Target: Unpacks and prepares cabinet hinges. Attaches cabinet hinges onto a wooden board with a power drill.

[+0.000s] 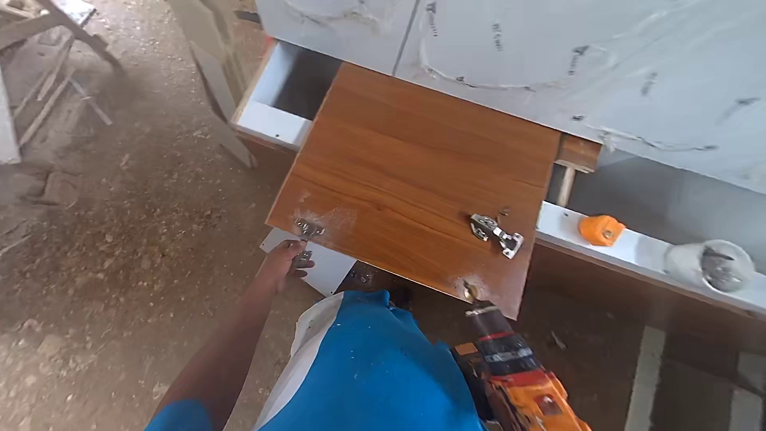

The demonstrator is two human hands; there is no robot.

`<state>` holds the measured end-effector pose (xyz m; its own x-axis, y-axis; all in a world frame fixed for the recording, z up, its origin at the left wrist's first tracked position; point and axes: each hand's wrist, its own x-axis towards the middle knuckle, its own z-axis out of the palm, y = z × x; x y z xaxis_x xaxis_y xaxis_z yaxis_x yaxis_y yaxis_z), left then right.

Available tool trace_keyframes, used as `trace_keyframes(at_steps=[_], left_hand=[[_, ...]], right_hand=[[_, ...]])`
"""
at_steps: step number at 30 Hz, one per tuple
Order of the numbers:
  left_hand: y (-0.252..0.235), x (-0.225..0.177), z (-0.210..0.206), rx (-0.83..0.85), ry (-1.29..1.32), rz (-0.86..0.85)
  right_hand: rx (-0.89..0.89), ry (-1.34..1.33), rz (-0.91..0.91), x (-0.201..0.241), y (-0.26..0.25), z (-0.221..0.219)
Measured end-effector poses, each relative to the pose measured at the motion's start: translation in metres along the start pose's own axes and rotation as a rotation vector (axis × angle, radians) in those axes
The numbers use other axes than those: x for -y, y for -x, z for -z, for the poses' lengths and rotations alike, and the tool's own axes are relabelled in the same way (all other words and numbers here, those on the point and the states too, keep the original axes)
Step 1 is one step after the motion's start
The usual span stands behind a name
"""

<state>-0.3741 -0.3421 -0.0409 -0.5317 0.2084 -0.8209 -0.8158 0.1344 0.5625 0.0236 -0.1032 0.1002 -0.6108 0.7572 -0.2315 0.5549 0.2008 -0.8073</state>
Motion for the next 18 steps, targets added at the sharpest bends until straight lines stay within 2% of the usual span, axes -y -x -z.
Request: trace_keyframes(at_steps=[1, 3, 5, 7, 9, 11, 13, 15, 18], left_hand=[[-0.002, 0.004, 0.003, 0.017, 0.004, 0.0], [-0.006, 0.01, 0.01, 0.01, -0.008, -0.009], [-0.002, 0.01, 0.018, -0.14, -0.08, -0.064], [0.011, -0.001, 0.023, -0.371, -0.245, -0.31], [0.024, -0.025, 0.011, -0.495, -0.43, -0.726], [0.04, -0.053, -0.035, -0.347, -0.67, -0.968], [0.044, -0.073, -0.106, -0.04, -0.95, -1.057], [0.042, -0.086, -0.196, 0.261, -1.203, -1.059], [0.033, -0.089, -0.327, 0.573, -1.451, -0.964]], right_hand=[[0.073, -0.071, 0.041, -0.003, -0.006, -0.003], [0.013, -0.129, 0.087, -0.019, -0.007, -0.007], [0.016, -0.19, 0.022, -0.02, -0.007, -0.006], [0.021, -0.193, 0.009, -0.007, -0.009, -0.002], [-0.019, -0.224, 0.06, -0.011, -0.008, -0.003], [-0.036, -0.27, 0.008, -0.009, -0.004, 0.002], [-0.051, -0.301, -0.082, 0.002, -0.004, 0.01], [-0.116, -0.334, -0.075, 0.005, -0.003, 0.017], [-0.186, -0.35, -0.006, -0.015, 0.01, 0.028]])
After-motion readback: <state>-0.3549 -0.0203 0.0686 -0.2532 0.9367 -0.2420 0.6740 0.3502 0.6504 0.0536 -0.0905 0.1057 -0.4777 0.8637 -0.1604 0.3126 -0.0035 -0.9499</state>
